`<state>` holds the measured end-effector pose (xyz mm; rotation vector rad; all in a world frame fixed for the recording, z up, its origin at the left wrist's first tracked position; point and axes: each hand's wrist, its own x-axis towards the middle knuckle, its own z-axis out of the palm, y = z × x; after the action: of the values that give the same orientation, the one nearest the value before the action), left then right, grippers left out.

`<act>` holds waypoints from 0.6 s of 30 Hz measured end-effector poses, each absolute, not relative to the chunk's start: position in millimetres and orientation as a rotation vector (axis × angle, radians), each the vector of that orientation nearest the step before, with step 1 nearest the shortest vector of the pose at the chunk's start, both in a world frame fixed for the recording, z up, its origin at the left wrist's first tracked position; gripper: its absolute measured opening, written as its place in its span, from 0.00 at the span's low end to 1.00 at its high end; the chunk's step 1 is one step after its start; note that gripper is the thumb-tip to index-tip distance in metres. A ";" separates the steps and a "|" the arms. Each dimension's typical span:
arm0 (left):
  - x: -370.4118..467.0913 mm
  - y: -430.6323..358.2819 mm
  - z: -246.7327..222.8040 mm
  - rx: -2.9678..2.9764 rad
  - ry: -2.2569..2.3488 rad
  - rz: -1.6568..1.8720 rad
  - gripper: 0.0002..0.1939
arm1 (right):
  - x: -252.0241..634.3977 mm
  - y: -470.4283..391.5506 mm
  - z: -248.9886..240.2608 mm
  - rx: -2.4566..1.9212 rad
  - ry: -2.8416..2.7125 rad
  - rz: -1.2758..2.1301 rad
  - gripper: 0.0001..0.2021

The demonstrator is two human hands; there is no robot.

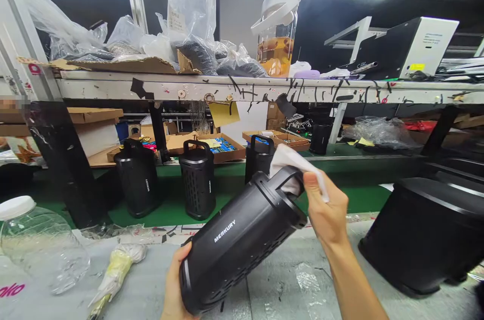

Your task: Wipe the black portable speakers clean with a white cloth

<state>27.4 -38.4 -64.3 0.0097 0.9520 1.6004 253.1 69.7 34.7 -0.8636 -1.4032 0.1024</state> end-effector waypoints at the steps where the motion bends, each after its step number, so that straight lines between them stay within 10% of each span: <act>1: 26.0 -38.6 -62.9 0.022 0.981 1.636 0.16 | 248.5 66.0 34.2 -0.883 -1.291 0.020 0.20; 6: 26.0 -38.0 -62.3 0.034 1.004 1.713 0.22 | 222.0 50.7 35.7 -0.422 -1.841 -0.405 0.13; 10: 24.0 -33.2 -69.1 -0.061 1.031 1.627 0.15 | 223.9 53.3 41.6 -0.442 -2.257 -0.104 0.13; 18: 7.3 -31.9 -63.8 -0.045 0.925 1.752 0.07 | 314.6 95.1 38.8 -1.774 -1.932 0.186 0.17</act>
<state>7.3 -31.9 -63.8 -0.0454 0.9249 1.7520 314.6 95.1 38.8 -1.7736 -1.9324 0.1865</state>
